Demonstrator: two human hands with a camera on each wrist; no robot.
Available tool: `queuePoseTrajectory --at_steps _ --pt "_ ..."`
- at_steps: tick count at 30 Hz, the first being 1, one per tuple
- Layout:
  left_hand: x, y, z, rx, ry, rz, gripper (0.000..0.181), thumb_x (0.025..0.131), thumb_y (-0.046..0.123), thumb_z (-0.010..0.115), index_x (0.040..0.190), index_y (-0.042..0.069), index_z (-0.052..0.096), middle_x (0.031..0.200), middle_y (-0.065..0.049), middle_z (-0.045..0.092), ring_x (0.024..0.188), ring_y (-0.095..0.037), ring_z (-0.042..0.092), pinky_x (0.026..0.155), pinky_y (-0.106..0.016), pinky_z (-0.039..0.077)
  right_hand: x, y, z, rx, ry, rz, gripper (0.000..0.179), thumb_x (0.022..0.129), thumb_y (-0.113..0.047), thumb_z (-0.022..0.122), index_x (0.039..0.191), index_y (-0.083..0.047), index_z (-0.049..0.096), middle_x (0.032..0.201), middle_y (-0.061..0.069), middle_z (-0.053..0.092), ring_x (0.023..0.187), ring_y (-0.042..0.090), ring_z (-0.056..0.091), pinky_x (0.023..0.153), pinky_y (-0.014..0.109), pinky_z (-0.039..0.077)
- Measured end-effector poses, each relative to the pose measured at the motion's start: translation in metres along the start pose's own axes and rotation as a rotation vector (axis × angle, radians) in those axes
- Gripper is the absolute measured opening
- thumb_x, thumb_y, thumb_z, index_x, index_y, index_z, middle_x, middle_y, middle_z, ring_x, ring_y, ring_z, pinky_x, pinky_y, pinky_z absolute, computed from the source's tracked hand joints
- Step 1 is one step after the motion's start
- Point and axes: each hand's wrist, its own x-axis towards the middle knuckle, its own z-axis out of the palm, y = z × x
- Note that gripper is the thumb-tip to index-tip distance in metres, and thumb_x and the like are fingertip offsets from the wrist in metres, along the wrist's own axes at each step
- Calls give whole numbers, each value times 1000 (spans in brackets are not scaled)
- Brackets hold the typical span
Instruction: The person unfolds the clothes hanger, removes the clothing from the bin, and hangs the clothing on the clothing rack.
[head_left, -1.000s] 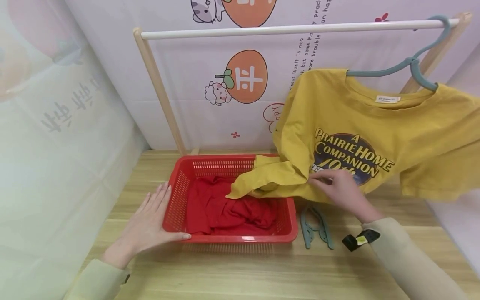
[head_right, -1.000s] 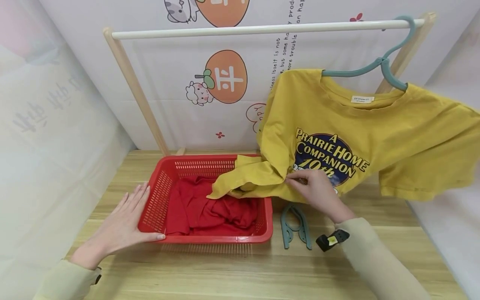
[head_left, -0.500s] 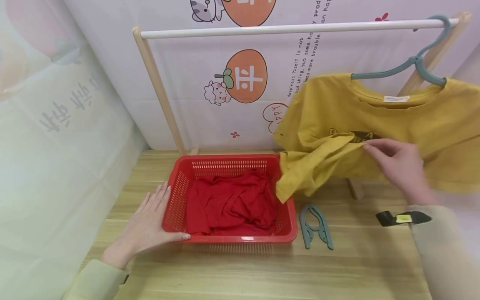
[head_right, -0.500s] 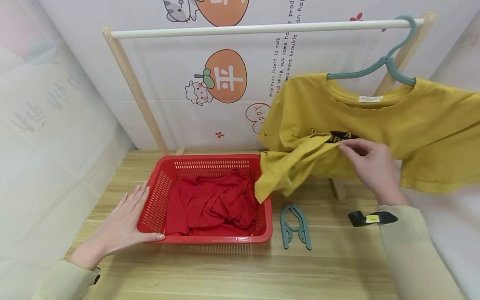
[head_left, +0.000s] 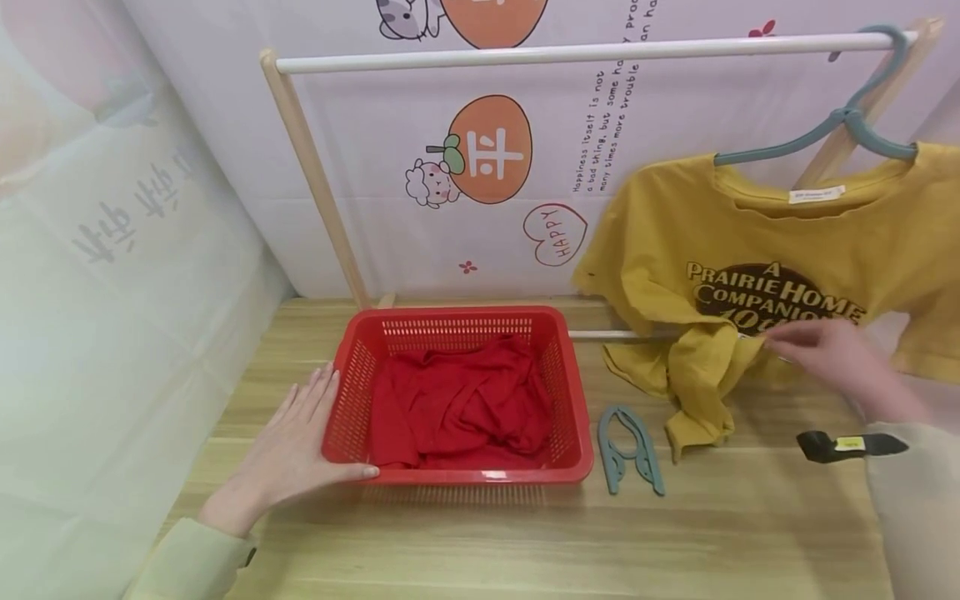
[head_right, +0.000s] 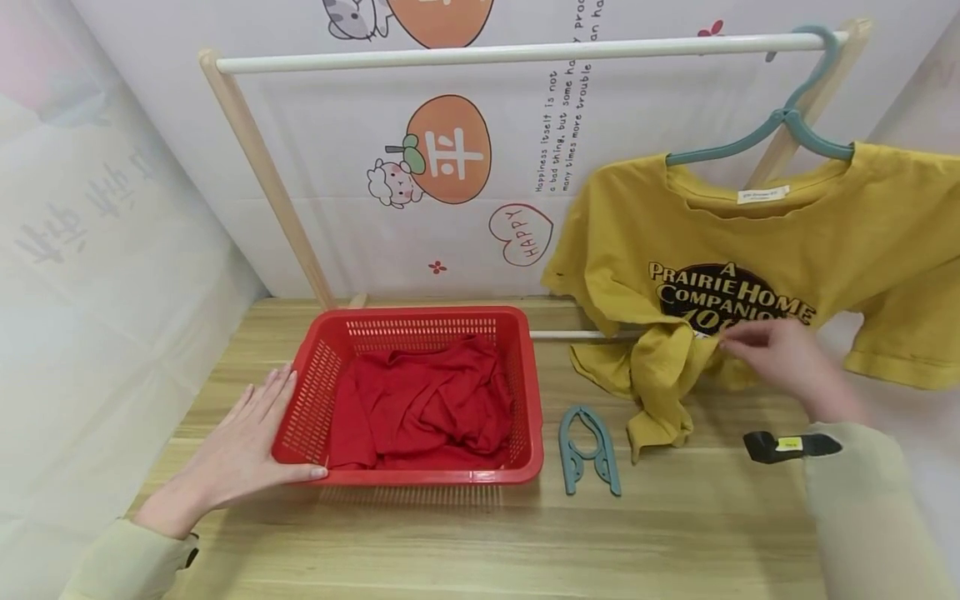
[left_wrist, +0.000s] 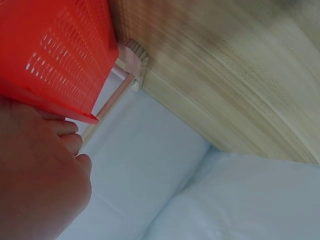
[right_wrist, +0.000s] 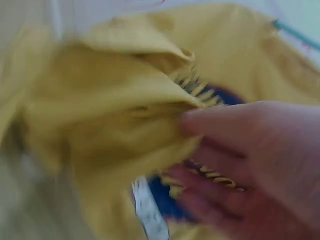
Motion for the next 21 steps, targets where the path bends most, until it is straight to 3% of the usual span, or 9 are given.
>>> queuePoseTrajectory --at_steps 2,5,9,12,15,18,21 --pt "0 0 0 2 -2 0 134 75 81 67 161 -4 10 167 -23 11 153 -37 6 122 -55 12 0 10 4 -45 -122 -42 37 97 -22 71 119 8 69 107 26 72 91 35 70 72 37 56" --pt "0 0 0 3 -1 1 133 75 81 68 161 -4 11 167 -23 11 153 -37 6 122 -55 13 0 10 8 -58 -229 -24 54 94 -32 75 126 10 65 103 22 73 87 33 70 71 35 55" --pt "1 0 0 3 -3 2 133 75 81 68 161 -4 11 167 -22 11 154 -37 6 122 -55 12 1 -11 7 -39 -175 30 76 89 -51 77 136 6 60 114 26 70 93 35 68 69 33 52" --pt "0 0 0 1 -7 1 134 75 82 67 161 -3 11 167 -22 10 154 -37 5 122 -54 12 9 -33 10 -2 -120 52 77 88 -56 76 137 2 62 125 28 65 103 40 66 71 35 53" --pt "0 0 0 0 -8 0 134 74 82 67 161 -3 11 167 -22 10 153 -37 6 122 -54 12 21 -47 22 4 -84 15 69 88 -51 78 130 2 67 116 24 70 96 34 69 69 33 54" --pt "0 0 0 0 -8 -1 134 74 84 65 161 -3 11 167 -22 10 153 -38 6 122 -55 12 34 -54 37 -17 -73 -57 48 89 -38 81 116 1 74 101 16 75 82 24 70 67 33 54" --pt "1 0 -1 -2 -9 -2 134 74 83 66 160 -4 11 167 -22 10 153 -38 6 122 -55 12 45 -63 47 18 -116 -80 31 91 -30 79 106 -2 78 96 11 76 78 20 68 67 34 53"
